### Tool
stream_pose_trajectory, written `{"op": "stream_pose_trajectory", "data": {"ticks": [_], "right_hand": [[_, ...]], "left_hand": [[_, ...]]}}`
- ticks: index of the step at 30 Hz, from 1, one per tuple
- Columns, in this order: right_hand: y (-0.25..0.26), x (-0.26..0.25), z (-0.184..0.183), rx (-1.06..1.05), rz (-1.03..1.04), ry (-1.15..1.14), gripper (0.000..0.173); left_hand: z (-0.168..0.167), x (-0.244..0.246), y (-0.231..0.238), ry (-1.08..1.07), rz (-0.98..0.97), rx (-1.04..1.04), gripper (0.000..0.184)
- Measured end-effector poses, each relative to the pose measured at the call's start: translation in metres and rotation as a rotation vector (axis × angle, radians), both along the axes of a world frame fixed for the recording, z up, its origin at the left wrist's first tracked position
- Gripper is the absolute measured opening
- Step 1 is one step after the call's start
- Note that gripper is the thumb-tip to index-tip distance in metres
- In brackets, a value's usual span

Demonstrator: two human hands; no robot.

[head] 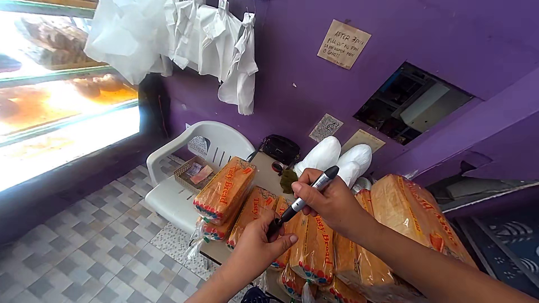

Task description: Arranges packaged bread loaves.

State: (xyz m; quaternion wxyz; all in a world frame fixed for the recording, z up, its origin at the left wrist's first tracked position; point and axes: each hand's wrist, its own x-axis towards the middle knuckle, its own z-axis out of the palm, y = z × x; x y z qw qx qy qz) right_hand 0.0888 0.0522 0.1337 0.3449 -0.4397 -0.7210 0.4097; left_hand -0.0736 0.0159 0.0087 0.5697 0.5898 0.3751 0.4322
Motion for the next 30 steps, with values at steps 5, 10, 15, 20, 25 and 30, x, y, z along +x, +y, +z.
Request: {"op": "stream_pose_trajectory", "data": {"ticks": [5,10,15,20,25,30], "right_hand": [[0.002,0.009,0.0,0.139,-0.021,0.019,0.021],[-0.001,0.014,-0.01,0.071,-0.04,-0.032,0.019],[-0.018,0.016,-0.03,0.111,-0.016,0.016,0.024],[-0.026,0.028,-0.025,0.33,0.005,-0.002,0.027],[-0.027,0.06,-0.037,0.145,-0.171,-0.061,0.029],[-0.039,0.076,-0.025,0.041,-0.319,-0.168,0.027]], "left_hand": [[0.004,0.008,0.003,-0.05,-0.002,0.017,0.024],[0.008,0.018,0.006,-0.084,-0.037,0.016,0.023],[0.02,0.035,0.001,-0.158,-0.005,0.085,0.01],[0.022,0.06,-0.001,-0.257,0.013,0.226,0.005],[0.011,0.088,0.008,-0.22,-0.147,0.114,0.012],[0.007,0.111,0.014,-0.299,-0.283,0.173,0.016]]}}
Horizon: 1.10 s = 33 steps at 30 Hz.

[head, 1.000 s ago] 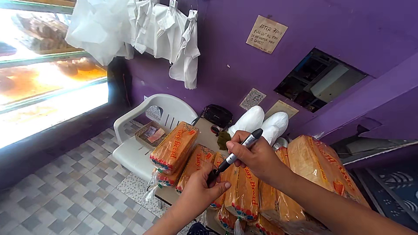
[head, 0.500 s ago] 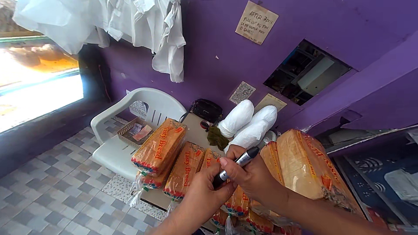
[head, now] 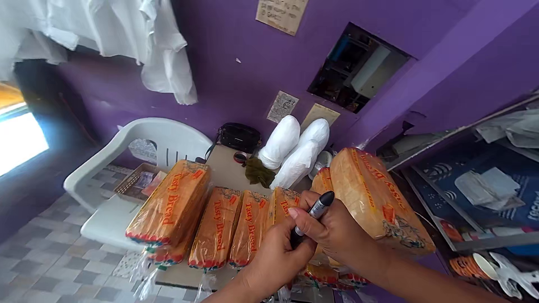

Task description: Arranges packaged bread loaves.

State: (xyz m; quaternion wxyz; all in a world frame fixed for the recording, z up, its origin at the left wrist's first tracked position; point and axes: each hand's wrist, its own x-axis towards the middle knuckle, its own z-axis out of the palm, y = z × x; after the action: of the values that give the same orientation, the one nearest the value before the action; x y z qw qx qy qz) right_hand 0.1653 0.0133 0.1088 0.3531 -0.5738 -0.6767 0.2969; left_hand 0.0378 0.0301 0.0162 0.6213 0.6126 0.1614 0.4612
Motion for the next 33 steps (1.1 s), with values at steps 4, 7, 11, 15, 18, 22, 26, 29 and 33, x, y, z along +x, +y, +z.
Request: {"op": "stream_pose_trajectory", "data": {"ticks": [4,7,11,15,18,22,26,29,33], "right_hand": [[-0.013,0.026,0.033,0.021,0.036,-0.03,0.034],[-0.05,0.058,0.072,0.195,-0.009,-0.009,0.045],[-0.13,0.095,0.084,0.308,-0.197,0.077,0.034],[-0.188,0.111,0.043,0.385,-0.437,-0.045,0.031],[-0.199,0.119,0.016,0.36,-0.626,-0.138,0.028],[-0.18,0.128,0.005,0.313,-0.717,-0.072,0.032],[-0.152,0.159,-0.005,0.261,-0.846,0.215,0.036],[-0.122,0.188,-0.006,0.056,-0.932,0.623,0.042],[-0.08,0.202,-0.01,-0.138,-0.825,0.755,0.062]], "left_hand": [[-0.003,-0.005,0.035,0.0,-0.049,0.205,0.053],[-0.026,-0.014,0.084,0.312,0.166,0.183,0.046],[-0.078,-0.006,0.165,0.967,0.287,0.106,0.043],[-0.122,0.026,0.214,1.404,0.167,0.173,0.041],[-0.135,0.046,0.23,1.551,0.086,0.211,0.04],[-0.133,0.056,0.229,1.533,0.074,0.244,0.045],[-0.083,0.069,0.202,0.955,0.229,0.188,0.052],[-0.017,0.08,0.147,0.543,0.096,-0.071,0.053],[0.036,0.096,0.078,0.283,-0.133,-0.362,0.067]]}}
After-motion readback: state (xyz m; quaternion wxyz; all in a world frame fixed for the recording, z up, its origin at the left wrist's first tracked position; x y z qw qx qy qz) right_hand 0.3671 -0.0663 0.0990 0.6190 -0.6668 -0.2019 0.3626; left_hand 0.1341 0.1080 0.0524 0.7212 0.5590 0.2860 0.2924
